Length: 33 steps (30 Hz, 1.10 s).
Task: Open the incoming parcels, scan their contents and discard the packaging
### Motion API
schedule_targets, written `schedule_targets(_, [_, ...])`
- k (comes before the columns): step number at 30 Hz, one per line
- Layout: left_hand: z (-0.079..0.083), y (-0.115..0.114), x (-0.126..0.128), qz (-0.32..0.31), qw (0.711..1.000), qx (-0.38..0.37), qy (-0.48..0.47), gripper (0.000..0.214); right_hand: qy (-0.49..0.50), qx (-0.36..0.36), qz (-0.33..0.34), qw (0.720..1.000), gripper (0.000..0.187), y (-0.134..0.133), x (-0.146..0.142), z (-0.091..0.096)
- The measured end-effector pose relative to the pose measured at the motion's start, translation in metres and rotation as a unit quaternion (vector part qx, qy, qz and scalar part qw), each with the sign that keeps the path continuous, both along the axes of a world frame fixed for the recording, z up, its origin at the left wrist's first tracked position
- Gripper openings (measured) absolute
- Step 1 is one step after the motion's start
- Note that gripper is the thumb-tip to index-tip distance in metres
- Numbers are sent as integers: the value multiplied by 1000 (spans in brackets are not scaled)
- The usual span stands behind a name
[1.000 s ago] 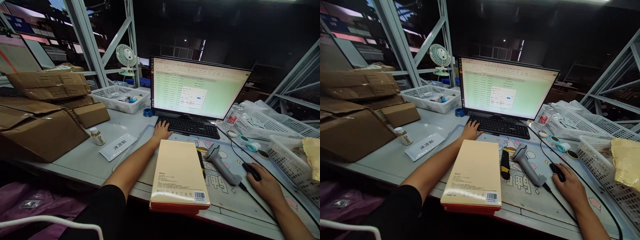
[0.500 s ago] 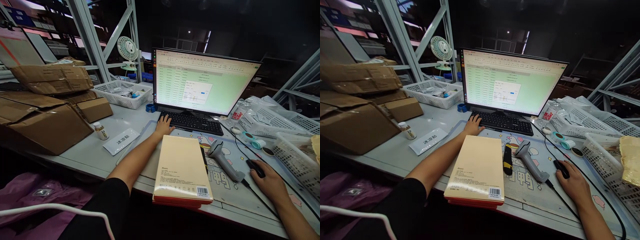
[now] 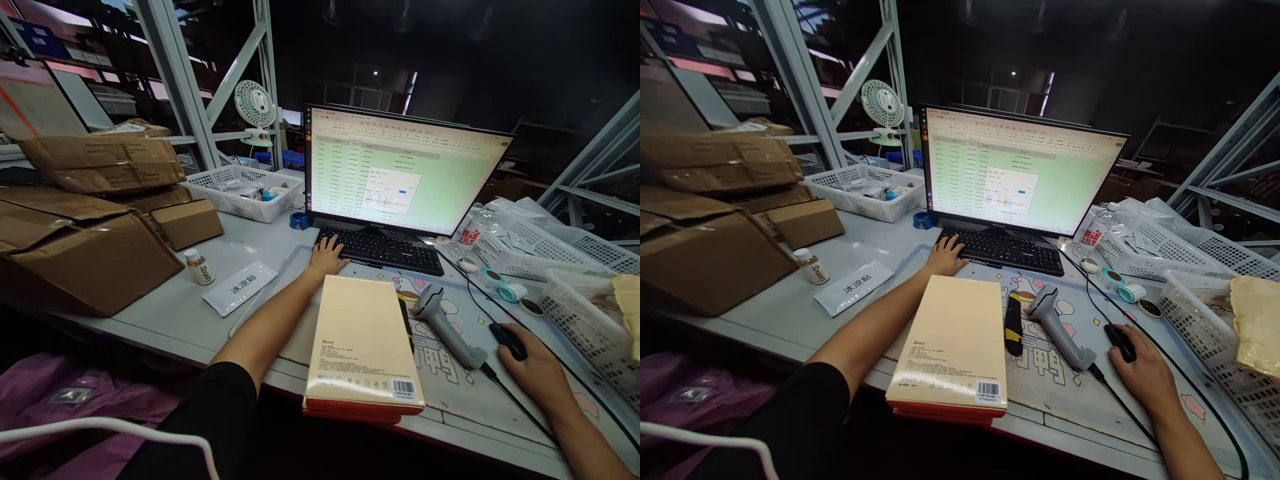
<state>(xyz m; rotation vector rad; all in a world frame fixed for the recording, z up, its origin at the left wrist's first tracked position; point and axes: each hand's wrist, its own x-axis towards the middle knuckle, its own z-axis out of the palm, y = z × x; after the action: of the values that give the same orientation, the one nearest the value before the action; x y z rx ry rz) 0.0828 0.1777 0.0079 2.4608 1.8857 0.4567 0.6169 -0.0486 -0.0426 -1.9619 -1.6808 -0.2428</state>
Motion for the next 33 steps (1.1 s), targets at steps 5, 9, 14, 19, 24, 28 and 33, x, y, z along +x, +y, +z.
schedule_targets(5, [0,-2,2,1,1000,18,3,64,-10,-8,5,1000,55,6,7,-6])
schedule_targets(9, [1,-2,2,2,1000,23,6,63,-19,20,-4,1000,52,8,4,-10])
schedule_targets(14, [0,1,2,4,1000,21,13,64,-23,35,7,999,51,9,0,-11])
schedule_targets(19, [-1,3,2,8,1000,21,15,65,-11,42,21,999,49,9,-3,-7])
schedule_targets(24, [-1,2,2,8,999,26,17,63,-12,51,25,998,46,9,-2,-10])
schedule_targets(28, [0,1,1,7,1000,21,18,64,-22,34,13,999,52,12,3,-14])
schedule_targets(33, [0,0,1,3,1000,17,18,64,-26,21,-6,999,57,14,9,-16])
